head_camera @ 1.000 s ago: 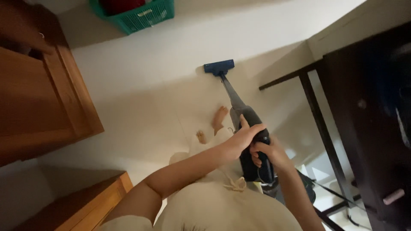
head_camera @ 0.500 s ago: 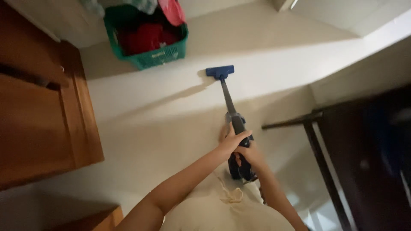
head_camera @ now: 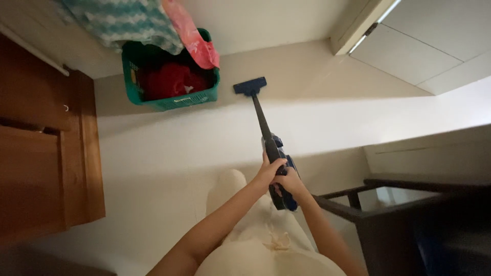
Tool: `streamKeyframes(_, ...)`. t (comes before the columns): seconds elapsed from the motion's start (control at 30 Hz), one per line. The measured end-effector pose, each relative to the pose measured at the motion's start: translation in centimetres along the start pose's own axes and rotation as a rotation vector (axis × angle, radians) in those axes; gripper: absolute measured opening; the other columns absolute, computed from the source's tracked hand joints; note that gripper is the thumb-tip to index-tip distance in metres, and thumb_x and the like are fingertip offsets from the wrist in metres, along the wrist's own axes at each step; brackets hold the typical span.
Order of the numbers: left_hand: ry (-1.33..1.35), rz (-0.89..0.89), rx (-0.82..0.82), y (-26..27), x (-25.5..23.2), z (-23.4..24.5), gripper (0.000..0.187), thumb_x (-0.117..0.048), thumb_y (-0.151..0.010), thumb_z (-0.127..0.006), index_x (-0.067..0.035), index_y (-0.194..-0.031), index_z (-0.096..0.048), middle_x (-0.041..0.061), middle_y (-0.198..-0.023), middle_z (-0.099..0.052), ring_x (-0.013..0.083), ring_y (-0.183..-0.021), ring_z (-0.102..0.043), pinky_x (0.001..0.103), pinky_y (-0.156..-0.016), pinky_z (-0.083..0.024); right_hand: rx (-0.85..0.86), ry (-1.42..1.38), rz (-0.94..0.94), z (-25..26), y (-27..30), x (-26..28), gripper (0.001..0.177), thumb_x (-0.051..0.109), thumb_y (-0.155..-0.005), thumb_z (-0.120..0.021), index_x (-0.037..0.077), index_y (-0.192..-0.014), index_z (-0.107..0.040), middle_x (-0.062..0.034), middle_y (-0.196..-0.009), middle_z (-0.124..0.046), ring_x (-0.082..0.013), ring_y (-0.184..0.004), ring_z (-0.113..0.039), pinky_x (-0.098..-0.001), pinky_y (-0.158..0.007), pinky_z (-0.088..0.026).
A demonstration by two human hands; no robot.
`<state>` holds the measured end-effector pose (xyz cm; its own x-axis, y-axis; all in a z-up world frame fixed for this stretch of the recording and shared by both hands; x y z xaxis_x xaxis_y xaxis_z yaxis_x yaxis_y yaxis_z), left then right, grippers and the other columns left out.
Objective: The recorder is vacuuming the floor using a handheld vacuum cleaner.
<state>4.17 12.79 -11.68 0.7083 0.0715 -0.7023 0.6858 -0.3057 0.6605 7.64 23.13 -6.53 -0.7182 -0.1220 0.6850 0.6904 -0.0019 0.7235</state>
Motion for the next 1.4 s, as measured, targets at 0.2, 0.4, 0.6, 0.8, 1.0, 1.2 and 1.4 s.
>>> streamKeyframes(0.2, 0.060, 0.017, -0.009, -3.5, -5.9, -1.0, 0.096, -0.037, -0.084, -0.067, -0.027, -0.160, -0.008, 0.015, -0.115, -0.060, 0.0267, -0.103, -0.063, 0.043, -0.085, -0.055, 0.017, 0.073, -0.007, 2.7, -6.1, 3.6, 0.012, 0.005, -0.071, -0.074, -0.002, -0.067, -0.065, -0.0113, -0.058, -0.063, -0.0214, -0.042, -0.055, -0.0344, -0.041, -0.044)
streamKeyframes(0.4, 0.180, -0.160, -0.008, -11.5, -7.9, 0.4, 0.088, -0.030, -0.086, -0.072, -0.021, -0.155, -0.019, 0.011, -0.109, -0.059, 0.0233, -0.094, -0.064, 0.039, -0.078, -0.057, 0.060, 0.004, 0.041, 3.7, -12.2, 7.8, 0.012, 0.003, -0.068, -0.075, -0.006, -0.068, -0.067, -0.0139, -0.059, -0.065, -0.0221, -0.041, -0.057, -0.0349, -0.041, -0.045)
streamKeyframes(0.6, 0.175, -0.128, -0.054, -14.4, -14.9, 2.1, 0.087, -0.030, -0.081, -0.073, -0.023, -0.153, -0.025, 0.012, -0.108, -0.060, 0.0235, -0.092, -0.063, 0.037, -0.075, -0.056, 0.094, -0.038, 0.030, 3.7, -16.4, 13.9, 0.011, 0.003, -0.069, -0.074, -0.004, -0.068, -0.065, -0.0103, -0.059, -0.063, -0.0201, -0.043, -0.058, -0.0352, -0.041, -0.046)
streamKeyframes(0.8, 0.046, -0.044, -0.017, -16.4, -17.9, 2.1, 0.094, -0.036, -0.085, -0.073, -0.022, -0.157, -0.015, 0.013, -0.116, -0.060, 0.0237, -0.099, -0.065, 0.038, -0.079, -0.058, 0.111, -0.129, 0.020, 4.5, -17.1, 17.1, 0.013, 0.002, -0.068, -0.075, -0.006, -0.066, -0.065, -0.0112, -0.057, -0.061, -0.0213, -0.041, -0.056, -0.0341, -0.040, -0.043)
streamKeyframes(1.0, 0.075, -0.026, 0.066, -16.9, -18.7, -0.3, 0.107, -0.038, -0.082, -0.074, -0.022, -0.160, -0.003, 0.018, -0.115, -0.059, 0.0278, -0.095, -0.065, 0.041, -0.068, -0.057, -0.035, -0.160, 0.095, 6.3, -18.1, 14.7, 0.014, 0.002, -0.069, -0.074, -0.007, -0.063, -0.065, -0.0118, -0.055, -0.062, -0.0203, -0.040, -0.057, -0.0353, -0.038, -0.043)
streamKeyframes(1.2, -0.098, -0.022, 0.048, -17.6, -12.8, -3.2, 0.116, -0.043, -0.088, -0.076, -0.011, -0.162, 0.006, 0.024, -0.124, -0.054, 0.0340, -0.105, -0.062, 0.042, -0.083, -0.051, -0.148, -0.224, 0.073, 7.9, -10.9, 14.3, 0.020, 0.006, -0.074, -0.073, -0.004, -0.061, -0.062, -0.0110, -0.051, -0.057, -0.0214, -0.038, -0.054, -0.0346, -0.037, -0.043)
streamKeyframes(1.4, -0.125, 0.070, 0.220, -6.8, -12.4, -10.6, 0.133, -0.052, -0.078, -0.075, 0.002, -0.155, 0.020, 0.031, -0.130, -0.059, 0.0336, -0.114, -0.064, 0.040, -0.096, -0.053, -0.291, -0.269, 0.016, 10.8, 0.5, 10.0, 0.023, 0.007, -0.076, -0.072, 0.000, -0.060, -0.057, -0.0092, -0.051, -0.056, -0.0184, -0.037, -0.051, -0.0336, -0.036, -0.040)
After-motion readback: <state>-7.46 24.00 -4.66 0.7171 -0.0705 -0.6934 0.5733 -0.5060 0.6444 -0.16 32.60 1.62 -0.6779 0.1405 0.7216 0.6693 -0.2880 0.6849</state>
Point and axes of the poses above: each hand's wrist, its own y-axis away from the middle knuckle, its own z-axis out of the back of the hand, x = y × z, the point moved 3 cm from there along -y, towards the middle knuckle
